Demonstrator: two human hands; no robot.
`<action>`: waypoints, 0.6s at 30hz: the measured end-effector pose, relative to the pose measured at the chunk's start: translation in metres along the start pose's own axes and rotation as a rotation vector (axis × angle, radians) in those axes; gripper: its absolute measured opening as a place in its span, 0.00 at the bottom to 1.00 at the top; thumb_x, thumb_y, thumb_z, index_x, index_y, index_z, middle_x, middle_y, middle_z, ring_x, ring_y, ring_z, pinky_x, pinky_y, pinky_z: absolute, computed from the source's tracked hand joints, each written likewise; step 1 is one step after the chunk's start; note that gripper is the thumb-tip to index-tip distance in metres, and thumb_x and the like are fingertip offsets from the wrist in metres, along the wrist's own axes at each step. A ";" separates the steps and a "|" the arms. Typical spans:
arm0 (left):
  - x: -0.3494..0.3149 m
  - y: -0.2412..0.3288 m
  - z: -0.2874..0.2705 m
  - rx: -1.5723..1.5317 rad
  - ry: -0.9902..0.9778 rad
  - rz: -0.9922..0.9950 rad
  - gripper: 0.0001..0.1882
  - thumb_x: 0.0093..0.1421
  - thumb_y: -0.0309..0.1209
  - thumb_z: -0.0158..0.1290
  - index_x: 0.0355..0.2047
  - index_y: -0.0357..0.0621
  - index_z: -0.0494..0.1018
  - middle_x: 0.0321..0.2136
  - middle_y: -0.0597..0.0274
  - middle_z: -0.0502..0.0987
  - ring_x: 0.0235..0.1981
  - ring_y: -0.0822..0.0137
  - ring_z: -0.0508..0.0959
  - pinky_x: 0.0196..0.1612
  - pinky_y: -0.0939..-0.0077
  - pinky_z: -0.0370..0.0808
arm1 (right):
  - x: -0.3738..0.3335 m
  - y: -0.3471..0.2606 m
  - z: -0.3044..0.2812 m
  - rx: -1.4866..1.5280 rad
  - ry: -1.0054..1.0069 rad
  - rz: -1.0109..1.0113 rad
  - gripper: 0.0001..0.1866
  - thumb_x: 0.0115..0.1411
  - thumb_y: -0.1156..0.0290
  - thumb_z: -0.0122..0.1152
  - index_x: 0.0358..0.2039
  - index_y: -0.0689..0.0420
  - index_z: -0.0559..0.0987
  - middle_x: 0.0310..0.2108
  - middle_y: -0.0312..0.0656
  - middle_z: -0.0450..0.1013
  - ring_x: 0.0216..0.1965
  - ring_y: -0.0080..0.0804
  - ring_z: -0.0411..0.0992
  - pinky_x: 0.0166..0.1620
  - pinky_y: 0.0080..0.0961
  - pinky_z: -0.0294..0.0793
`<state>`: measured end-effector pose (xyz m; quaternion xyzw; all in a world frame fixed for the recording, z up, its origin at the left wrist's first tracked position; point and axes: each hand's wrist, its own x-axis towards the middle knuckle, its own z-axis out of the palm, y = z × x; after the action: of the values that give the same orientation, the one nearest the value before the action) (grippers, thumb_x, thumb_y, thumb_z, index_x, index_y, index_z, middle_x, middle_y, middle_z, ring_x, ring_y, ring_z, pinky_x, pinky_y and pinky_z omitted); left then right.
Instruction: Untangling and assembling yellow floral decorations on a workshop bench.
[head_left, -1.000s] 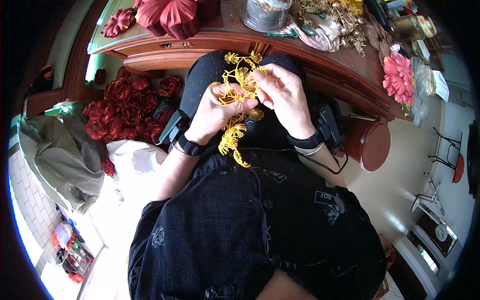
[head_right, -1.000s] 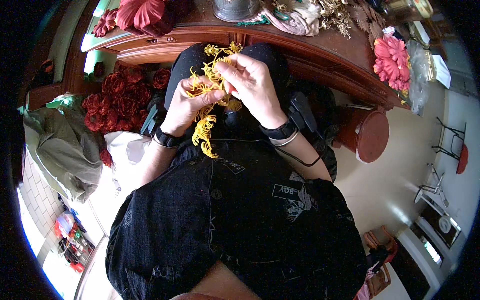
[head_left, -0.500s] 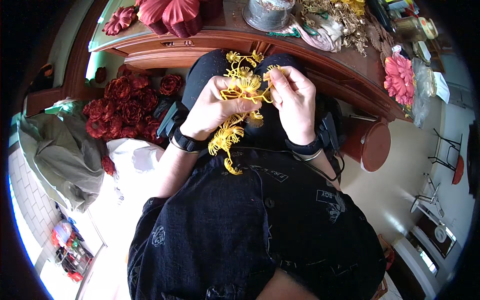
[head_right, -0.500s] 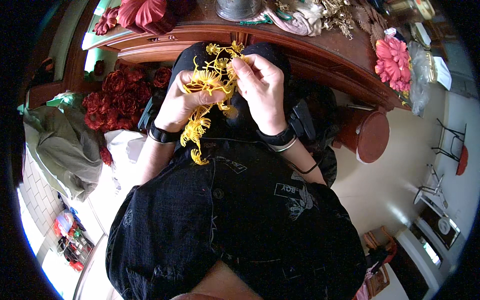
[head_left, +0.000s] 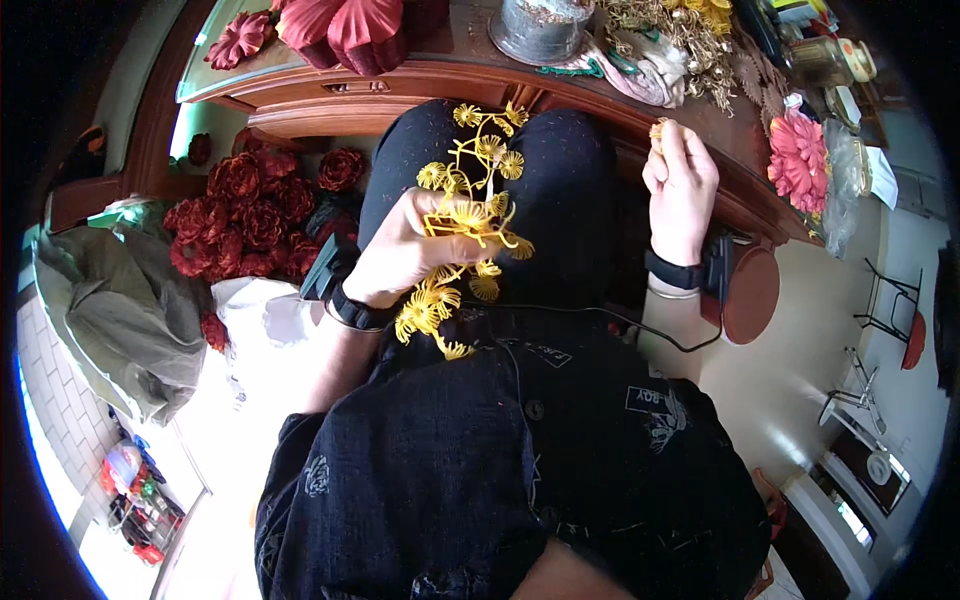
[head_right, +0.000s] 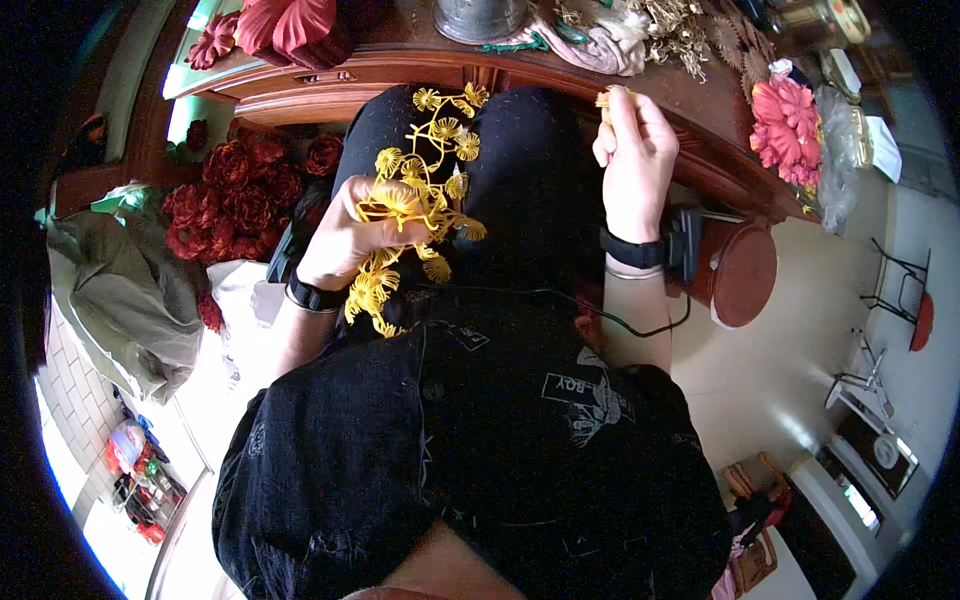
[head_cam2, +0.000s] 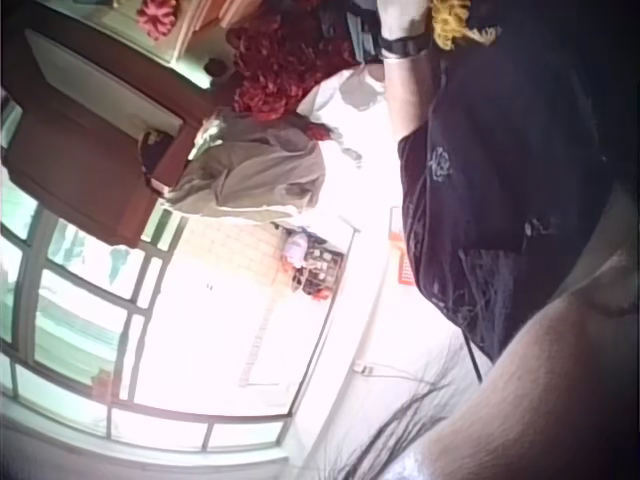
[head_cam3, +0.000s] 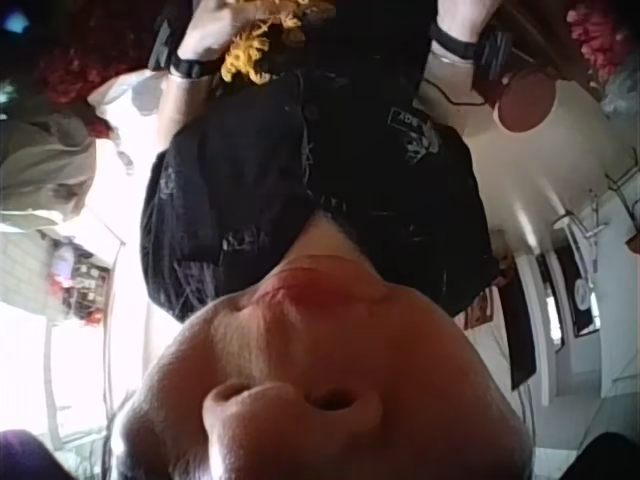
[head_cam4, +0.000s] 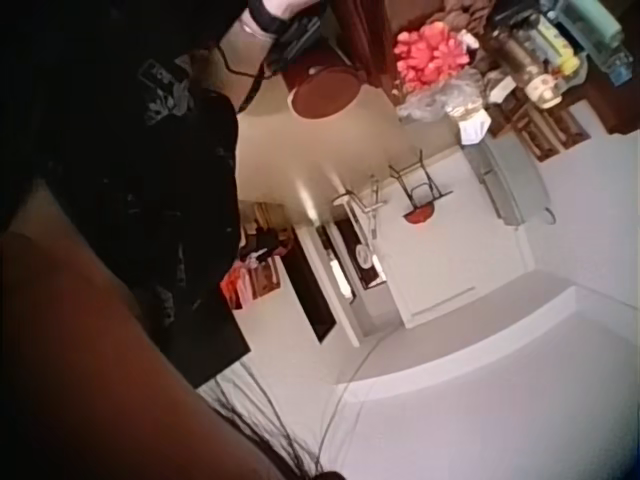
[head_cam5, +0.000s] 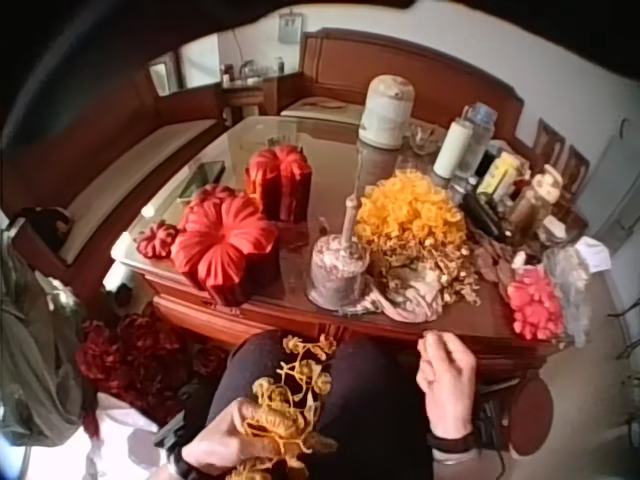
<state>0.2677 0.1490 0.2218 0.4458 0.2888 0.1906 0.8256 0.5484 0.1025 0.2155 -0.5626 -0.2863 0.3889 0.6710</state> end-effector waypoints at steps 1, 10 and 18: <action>-0.002 -0.003 0.000 0.029 0.076 -0.003 0.09 0.49 0.20 0.61 0.32 0.36 0.78 0.29 0.64 0.80 0.30 0.75 0.78 0.39 0.82 0.74 | -0.006 -0.013 0.002 -0.095 -0.064 0.069 0.09 0.65 0.69 0.53 0.34 0.62 0.75 0.21 0.29 0.65 0.17 0.11 0.60 0.18 0.10 0.56; 0.013 -0.001 0.005 0.336 0.076 0.027 0.05 0.52 0.23 0.59 0.30 0.35 0.77 0.24 0.69 0.78 0.26 0.81 0.73 0.30 0.84 0.69 | -0.034 -0.020 0.063 -0.468 -0.744 -0.233 0.10 0.58 0.69 0.62 0.36 0.62 0.76 0.28 0.42 0.75 0.27 0.25 0.74 0.31 0.22 0.71; 0.011 -0.003 0.001 0.045 -0.020 0.115 0.04 0.54 0.20 0.56 0.31 0.36 0.76 0.30 0.64 0.79 0.31 0.76 0.76 0.37 0.84 0.72 | -0.028 0.004 0.063 -0.394 -0.645 -0.029 0.10 0.58 0.69 0.62 0.27 0.64 0.76 0.20 0.40 0.72 0.21 0.20 0.67 0.25 0.21 0.64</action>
<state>0.2766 0.1525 0.2163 0.4818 0.2588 0.2267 0.8059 0.4808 0.1126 0.2261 -0.5254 -0.5600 0.4739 0.4310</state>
